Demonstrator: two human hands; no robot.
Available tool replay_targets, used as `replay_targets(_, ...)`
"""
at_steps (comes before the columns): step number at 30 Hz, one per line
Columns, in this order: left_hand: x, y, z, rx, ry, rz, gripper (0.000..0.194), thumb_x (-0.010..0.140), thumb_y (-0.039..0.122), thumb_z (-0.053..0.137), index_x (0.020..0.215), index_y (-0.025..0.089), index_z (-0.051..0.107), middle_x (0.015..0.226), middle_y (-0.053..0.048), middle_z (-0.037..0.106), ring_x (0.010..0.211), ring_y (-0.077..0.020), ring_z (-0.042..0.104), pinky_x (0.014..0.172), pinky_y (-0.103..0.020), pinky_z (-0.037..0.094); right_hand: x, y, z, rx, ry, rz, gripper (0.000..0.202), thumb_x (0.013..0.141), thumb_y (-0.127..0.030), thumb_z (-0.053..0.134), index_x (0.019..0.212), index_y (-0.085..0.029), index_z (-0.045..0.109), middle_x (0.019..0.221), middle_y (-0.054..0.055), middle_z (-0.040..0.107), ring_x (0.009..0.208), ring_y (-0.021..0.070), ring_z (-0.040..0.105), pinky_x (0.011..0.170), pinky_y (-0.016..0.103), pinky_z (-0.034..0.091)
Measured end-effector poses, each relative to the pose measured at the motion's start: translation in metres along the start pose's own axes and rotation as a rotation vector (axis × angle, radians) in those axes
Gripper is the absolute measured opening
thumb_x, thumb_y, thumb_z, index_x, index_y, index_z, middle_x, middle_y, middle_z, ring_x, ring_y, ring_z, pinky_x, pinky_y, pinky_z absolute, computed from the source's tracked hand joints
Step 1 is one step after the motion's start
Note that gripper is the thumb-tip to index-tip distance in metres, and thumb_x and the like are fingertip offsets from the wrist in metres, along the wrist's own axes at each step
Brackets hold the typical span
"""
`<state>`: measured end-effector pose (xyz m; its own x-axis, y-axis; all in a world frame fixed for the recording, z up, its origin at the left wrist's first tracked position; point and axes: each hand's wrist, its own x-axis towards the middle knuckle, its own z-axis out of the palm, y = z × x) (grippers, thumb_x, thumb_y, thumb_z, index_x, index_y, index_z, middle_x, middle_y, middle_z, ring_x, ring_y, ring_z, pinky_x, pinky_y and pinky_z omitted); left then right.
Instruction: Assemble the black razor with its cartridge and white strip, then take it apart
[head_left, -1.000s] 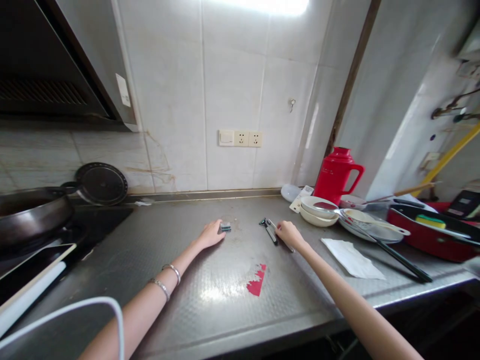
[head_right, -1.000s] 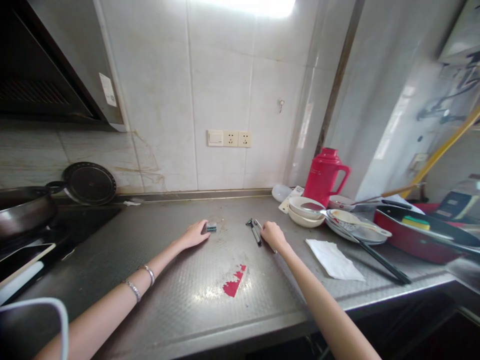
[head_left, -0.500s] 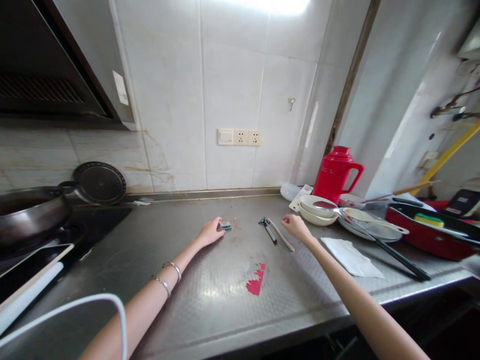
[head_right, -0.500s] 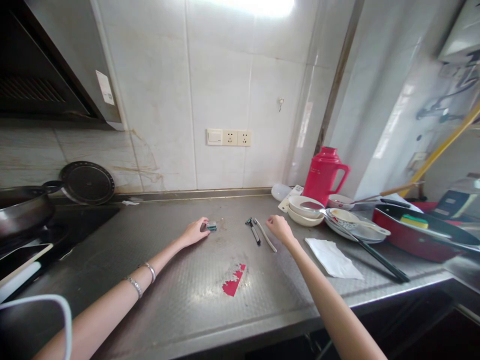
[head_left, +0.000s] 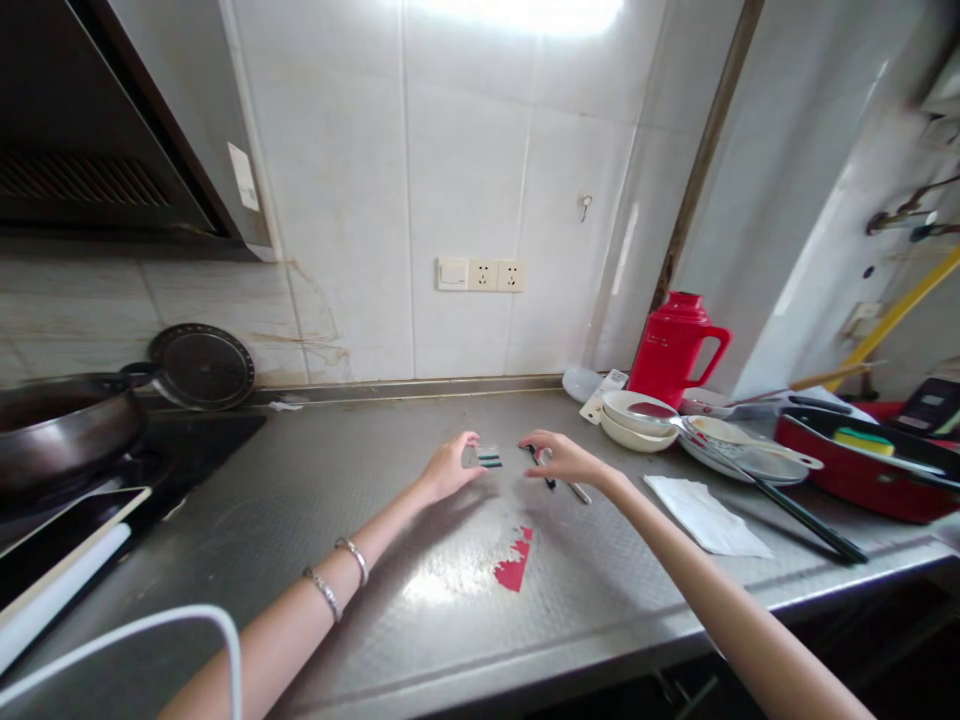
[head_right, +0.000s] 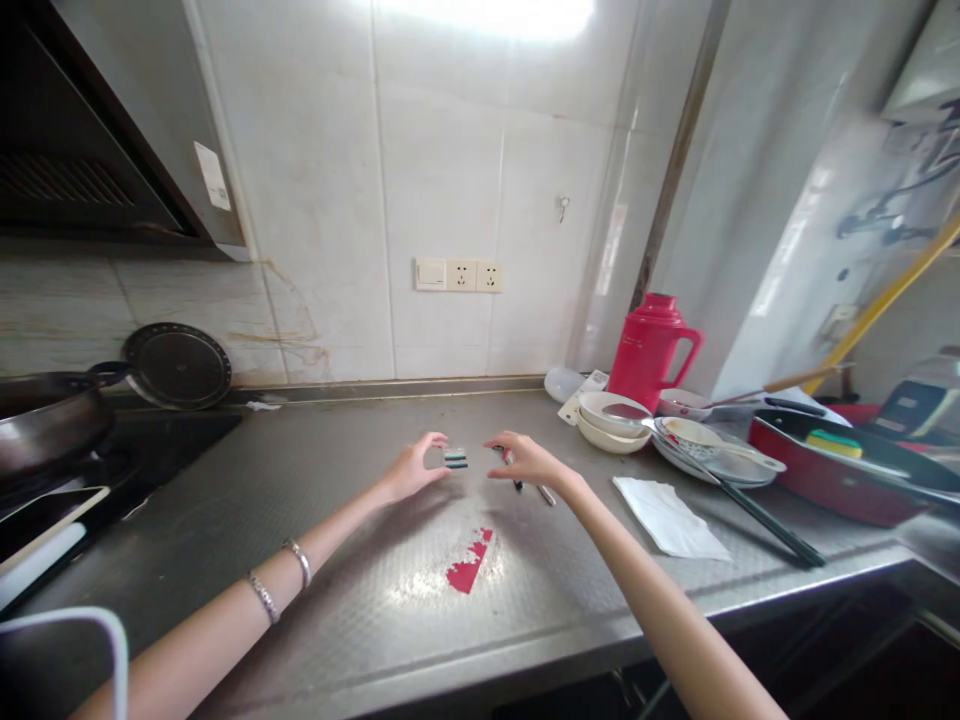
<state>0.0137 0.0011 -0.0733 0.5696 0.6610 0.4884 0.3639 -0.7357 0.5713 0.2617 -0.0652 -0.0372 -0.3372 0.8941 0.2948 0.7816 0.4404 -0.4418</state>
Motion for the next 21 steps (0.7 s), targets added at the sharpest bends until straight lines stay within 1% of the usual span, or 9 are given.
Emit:
replay_targets(3, -0.003, 0.022, 0.004, -0.004, -0.018, 0.017, 0.054, 0.064, 0.03, 0.07, 0.112, 0.022, 0.047, 0.109, -0.005, 0.061, 0.103, -0.0207, 0.055, 0.091, -0.034, 0.039, 0.003, -0.019, 0.002, -0.003, -0.056, -0.056, 0.06, 0.061, -0.042, 0.071, 0.115, -0.02, 0.057, 0.111, 0.008, 0.056, 0.082, 0.0166, 0.057, 0.077, 0.029, 0.045)
replay_targets(6, -0.005, 0.037, 0.005, -0.021, -0.04, 0.0, 0.052, 0.065, 0.031, 0.069, 0.111, 0.023, 0.048, 0.112, -0.005, 0.06, 0.106, -0.0207, 0.053, 0.093, -0.033, 0.038, 0.005, -0.03, 0.003, -0.035, -0.083, -0.059, 0.06, 0.062, -0.043, 0.071, 0.116, -0.021, 0.057, 0.109, 0.007, 0.056, 0.087, 0.0184, 0.056, 0.079, 0.03, 0.044)
replay_targets(9, -0.007, 0.041, 0.005, -0.038, -0.051, -0.024, 0.052, 0.066, 0.031, 0.068, 0.112, 0.023, 0.048, 0.113, -0.005, 0.059, 0.108, -0.0208, 0.053, 0.094, -0.033, 0.038, 0.006, -0.033, 0.004, -0.056, -0.081, -0.056, 0.056, 0.062, -0.043, 0.07, 0.113, -0.021, 0.059, 0.101, 0.006, 0.057, 0.083, 0.0179, 0.056, 0.077, 0.029, 0.044)
replay_targets(12, -0.01, 0.037, 0.005, -0.075, -0.059, -0.018, 0.061, 0.066, 0.033, 0.068, 0.119, 0.022, 0.042, 0.118, -0.007, 0.057, 0.111, -0.0211, 0.052, 0.096, -0.035, 0.038, 0.008, -0.028, 0.003, -0.046, -0.082, -0.063, 0.056, 0.061, -0.043, 0.07, 0.11, -0.019, 0.06, 0.096, 0.005, 0.055, 0.079, 0.0165, 0.055, 0.073, 0.027, 0.044)
replay_targets(14, -0.013, 0.033, 0.002, -0.092, -0.066, -0.01, 0.063, 0.069, 0.037, 0.066, 0.124, 0.021, 0.038, 0.122, -0.009, 0.055, 0.113, -0.021, 0.051, 0.097, -0.035, 0.036, 0.008, -0.017, 0.0, -0.043, -0.089, -0.04, 0.054, 0.061, -0.042, 0.071, 0.108, -0.018, 0.062, 0.093, 0.005, 0.053, 0.076, 0.0155, 0.054, 0.07, 0.026, 0.044)
replay_targets(16, -0.017, 0.028, -0.002, -0.087, -0.068, -0.019, 0.056, 0.075, 0.04, 0.058, 0.124, 0.02, 0.038, 0.124, -0.01, 0.054, 0.114, -0.0203, 0.05, 0.098, -0.035, 0.036, 0.006, 0.0, -0.007, -0.044, -0.091, 0.015, 0.051, 0.061, -0.039, 0.07, 0.107, -0.017, 0.063, 0.091, 0.004, 0.053, 0.073, 0.0147, 0.053, 0.069, 0.026, 0.044)
replay_targets(19, -0.023, 0.017, -0.013, -0.063, -0.048, -0.06, 0.042, 0.082, 0.038, 0.047, 0.12, 0.02, 0.041, 0.121, -0.009, 0.057, 0.113, -0.0186, 0.051, 0.097, -0.034, 0.036, -0.004, 0.038, -0.022, -0.04, -0.087, 0.146, 0.052, 0.061, -0.035, 0.069, 0.108, -0.015, 0.062, 0.095, 0.006, 0.053, 0.071, 0.0141, 0.052, 0.071, 0.026, 0.044)
replay_targets(21, -0.027, 0.007, -0.021, -0.044, -0.023, -0.096, 0.036, 0.083, 0.036, 0.046, 0.116, 0.019, 0.044, 0.117, -0.009, 0.059, 0.111, -0.018, 0.053, 0.097, -0.034, 0.037, -0.012, 0.066, -0.031, -0.052, -0.127, 0.254, 0.055, 0.057, -0.034, 0.07, 0.108, -0.014, 0.062, 0.099, 0.007, 0.055, 0.071, 0.0148, 0.053, 0.07, 0.027, 0.044)
